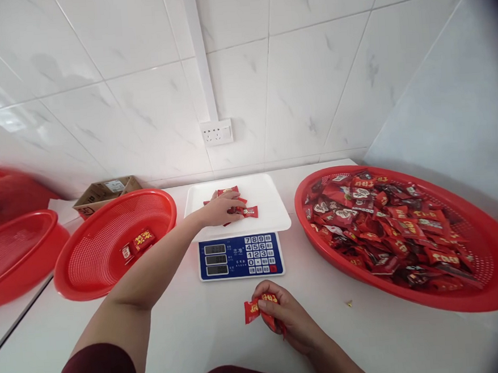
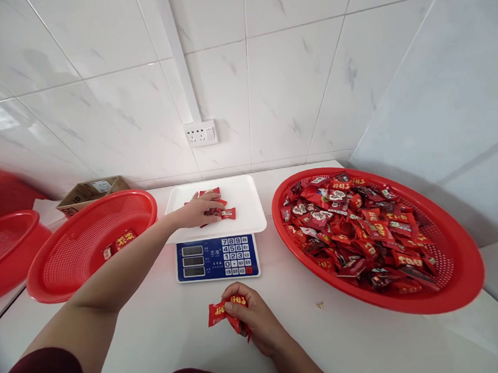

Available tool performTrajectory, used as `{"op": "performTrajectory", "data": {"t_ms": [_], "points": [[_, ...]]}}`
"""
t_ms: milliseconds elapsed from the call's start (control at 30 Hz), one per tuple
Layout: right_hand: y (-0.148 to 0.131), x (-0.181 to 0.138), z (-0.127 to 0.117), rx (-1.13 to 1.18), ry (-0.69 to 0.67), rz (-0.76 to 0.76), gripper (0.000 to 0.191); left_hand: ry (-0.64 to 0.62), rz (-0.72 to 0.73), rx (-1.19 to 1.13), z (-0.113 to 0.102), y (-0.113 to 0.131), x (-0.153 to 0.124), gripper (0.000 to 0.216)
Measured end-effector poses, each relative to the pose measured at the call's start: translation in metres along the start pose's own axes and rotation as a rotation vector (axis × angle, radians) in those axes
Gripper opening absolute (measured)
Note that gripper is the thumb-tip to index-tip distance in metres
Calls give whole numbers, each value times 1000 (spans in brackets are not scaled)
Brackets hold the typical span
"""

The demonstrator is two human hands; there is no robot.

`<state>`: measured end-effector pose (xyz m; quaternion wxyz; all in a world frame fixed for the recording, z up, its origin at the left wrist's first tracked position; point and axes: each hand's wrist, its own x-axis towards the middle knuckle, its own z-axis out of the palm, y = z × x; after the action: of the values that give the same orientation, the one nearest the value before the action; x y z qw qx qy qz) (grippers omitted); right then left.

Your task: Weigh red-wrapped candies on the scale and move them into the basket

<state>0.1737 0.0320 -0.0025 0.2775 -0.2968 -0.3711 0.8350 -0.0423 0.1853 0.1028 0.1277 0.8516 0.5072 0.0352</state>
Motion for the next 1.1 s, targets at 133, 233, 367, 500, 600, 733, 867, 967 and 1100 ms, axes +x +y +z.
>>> {"op": "performTrajectory", "data": {"t_ms": [133, 233, 367, 500, 600, 733, 867, 967, 1100], "points": [[-3, 0, 4, -10, 7, 17, 37, 59, 6, -1, 0, 4, -6, 40], [-5, 1, 5, -15, 15, 25, 38, 108, 58, 78, 6, 17, -6, 44], [-3, 2, 3, -24, 33, 37, 39, 137, 92, 219, 19, 32, -2, 33], [-1, 2, 1, -34, 46, 35, 41, 201, 45, 303, 26, 36, 0, 27], [-2, 2, 2, -41, 42, 31, 41, 241, 15, 300, 26, 35, -2, 26], [-2, 1, 4, -37, 32, 23, 40, 271, 40, 202, 23, 33, -7, 23], [-2, 1, 4, -40, 33, 22, 40, 290, 16, 64, 20, 33, -10, 19], [-3, 0, 4, -44, 37, 27, 40, 286, 15, 52, 20, 32, -11, 18], [-4, 0, 4, -49, 41, 29, 39, 277, 16, 51, 21, 35, -10, 15]]}}
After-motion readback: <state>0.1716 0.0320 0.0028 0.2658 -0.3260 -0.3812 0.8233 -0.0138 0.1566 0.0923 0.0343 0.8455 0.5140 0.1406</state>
